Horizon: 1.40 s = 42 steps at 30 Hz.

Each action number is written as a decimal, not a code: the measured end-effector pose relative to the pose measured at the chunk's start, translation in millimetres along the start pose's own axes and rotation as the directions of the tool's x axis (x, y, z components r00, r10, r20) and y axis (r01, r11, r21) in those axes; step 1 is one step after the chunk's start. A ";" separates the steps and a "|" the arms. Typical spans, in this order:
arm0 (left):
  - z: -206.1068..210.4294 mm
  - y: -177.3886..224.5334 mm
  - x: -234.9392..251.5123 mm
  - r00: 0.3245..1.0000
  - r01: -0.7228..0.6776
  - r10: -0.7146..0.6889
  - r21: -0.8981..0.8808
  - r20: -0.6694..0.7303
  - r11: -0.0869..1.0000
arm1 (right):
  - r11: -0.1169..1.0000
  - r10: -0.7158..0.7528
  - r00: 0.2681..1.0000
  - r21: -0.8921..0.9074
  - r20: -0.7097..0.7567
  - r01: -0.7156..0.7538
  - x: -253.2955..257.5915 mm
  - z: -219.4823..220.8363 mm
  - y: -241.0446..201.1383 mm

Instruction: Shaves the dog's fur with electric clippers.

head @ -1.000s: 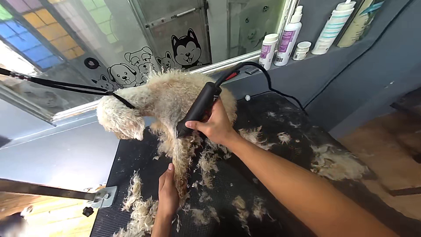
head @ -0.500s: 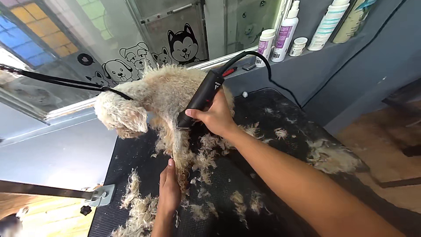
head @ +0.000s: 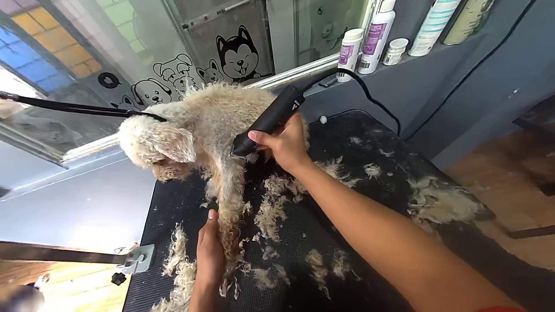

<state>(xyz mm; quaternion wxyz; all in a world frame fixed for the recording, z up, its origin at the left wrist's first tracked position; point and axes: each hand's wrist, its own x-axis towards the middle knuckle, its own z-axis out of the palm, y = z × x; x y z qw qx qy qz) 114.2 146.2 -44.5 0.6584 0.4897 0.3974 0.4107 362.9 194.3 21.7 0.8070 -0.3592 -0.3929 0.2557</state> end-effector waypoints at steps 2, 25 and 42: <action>1.1 7.4 -2.8 0.997 0.072 -0.072 -0.076 -0.002 0.995 | 0.998 0.030 0.999 0.053 -0.025 -0.029 -5.6 -1.9 8.6; 7.1 12.2 -4.0 0.996 0.082 -0.078 -0.065 0.049 0.995 | 0.962 -0.131 0.979 -0.219 0.154 0.163 12.3 18.4 -18.5; 14.3 15.9 -2.4 0.999 0.045 -0.044 0.074 -0.019 0.996 | 0.954 0.299 0.852 -0.128 0.430 -0.271 -30.3 -12.6 -4.5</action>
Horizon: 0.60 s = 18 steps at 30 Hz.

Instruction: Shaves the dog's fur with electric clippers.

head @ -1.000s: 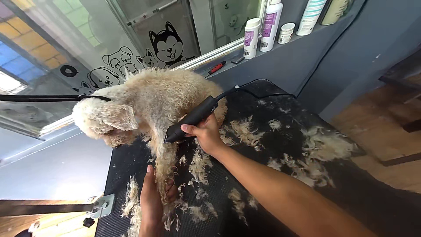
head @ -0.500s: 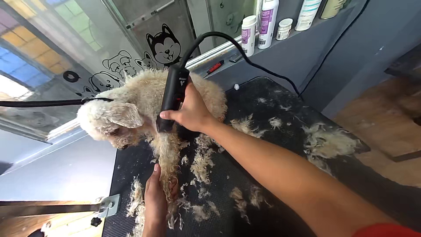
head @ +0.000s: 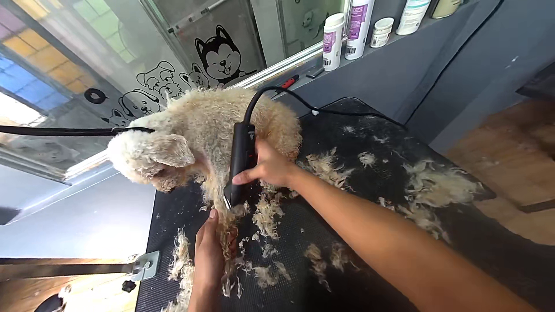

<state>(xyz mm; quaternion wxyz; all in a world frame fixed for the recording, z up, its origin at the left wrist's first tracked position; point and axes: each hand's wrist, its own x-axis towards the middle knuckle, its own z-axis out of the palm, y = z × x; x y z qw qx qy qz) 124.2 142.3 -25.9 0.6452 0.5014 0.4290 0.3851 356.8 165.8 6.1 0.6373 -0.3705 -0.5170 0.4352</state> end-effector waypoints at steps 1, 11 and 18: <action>-0.1 2.1 -1.1 1.000 -0.017 0.017 0.035 0.006 0.999 | 0.995 0.014 0.998 0.096 -0.062 -0.008 3.0 -6.7 -0.2; -0.1 37.9 -17.3 0.985 0.141 -0.121 -0.172 0.124 0.975 | 0.829 0.092 0.849 0.512 -0.521 0.224 -13.7 5.2 24.3; -5.5 37.2 -18.9 0.972 0.158 -0.109 -0.236 0.208 0.959 | 0.753 0.210 0.929 0.657 -0.306 0.046 -33.4 26.6 26.1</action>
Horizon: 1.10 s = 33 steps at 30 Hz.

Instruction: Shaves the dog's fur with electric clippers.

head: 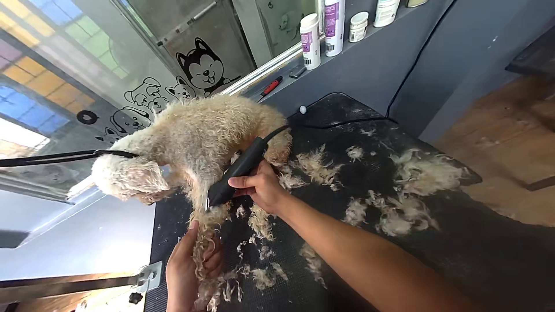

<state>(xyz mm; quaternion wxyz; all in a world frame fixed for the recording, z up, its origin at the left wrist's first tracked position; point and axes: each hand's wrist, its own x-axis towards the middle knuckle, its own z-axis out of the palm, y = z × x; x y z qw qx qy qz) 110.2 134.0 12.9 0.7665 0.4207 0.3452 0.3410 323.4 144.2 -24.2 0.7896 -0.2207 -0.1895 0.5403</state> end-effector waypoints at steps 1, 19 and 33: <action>-0.2 -0.2 -0.6 1.000 -0.002 0.002 0.013 0.004 1.000 | 1.000 -0.005 1.000 -0.015 0.018 0.006 1.1 -2.1 -2.0; 6.8 -2.0 -6.2 0.990 0.051 -0.042 0.066 -0.132 0.997 | 0.973 -0.224 0.967 -0.076 -0.120 0.216 12.3 9.7 0.8; 1.5 -10.3 -7.7 0.987 0.079 -0.060 0.124 -0.151 0.989 | 0.878 -0.102 0.994 -0.473 -0.029 0.076 11.7 34.3 -14.5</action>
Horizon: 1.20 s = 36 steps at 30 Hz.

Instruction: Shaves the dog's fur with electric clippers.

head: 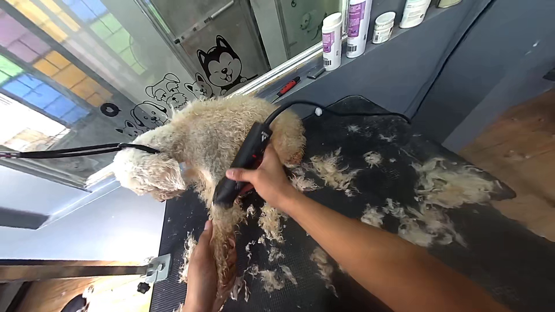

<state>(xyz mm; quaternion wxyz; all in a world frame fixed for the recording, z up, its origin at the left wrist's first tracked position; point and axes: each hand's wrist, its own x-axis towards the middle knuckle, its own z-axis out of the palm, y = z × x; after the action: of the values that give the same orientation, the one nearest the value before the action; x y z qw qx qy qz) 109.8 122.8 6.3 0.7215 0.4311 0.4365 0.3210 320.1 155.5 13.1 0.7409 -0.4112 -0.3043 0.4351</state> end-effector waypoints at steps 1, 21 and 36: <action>0.1 0.8 1.0 1.000 0.016 -0.016 -0.021 0.013 1.000 | 0.999 0.039 0.996 -0.005 0.075 -0.039 -6.1 0.0 -1.2; 0.6 31.8 -31.7 0.931 0.245 -0.129 -0.323 0.342 0.914 | 0.766 0.128 0.992 0.637 -0.018 -0.087 -36.3 -17.6 49.4; 4.6 25.6 -27.6 0.923 0.268 -0.117 -0.394 0.366 0.879 | 0.792 0.099 0.991 0.596 0.092 -0.134 -32.7 -14.9 44.6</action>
<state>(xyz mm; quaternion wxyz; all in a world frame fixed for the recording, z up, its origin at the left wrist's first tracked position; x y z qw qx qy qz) 100.3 108.9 40.3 0.8912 0.2597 0.2669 0.2590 300.2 133.7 -36.1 0.7959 -0.1612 -0.1454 0.5652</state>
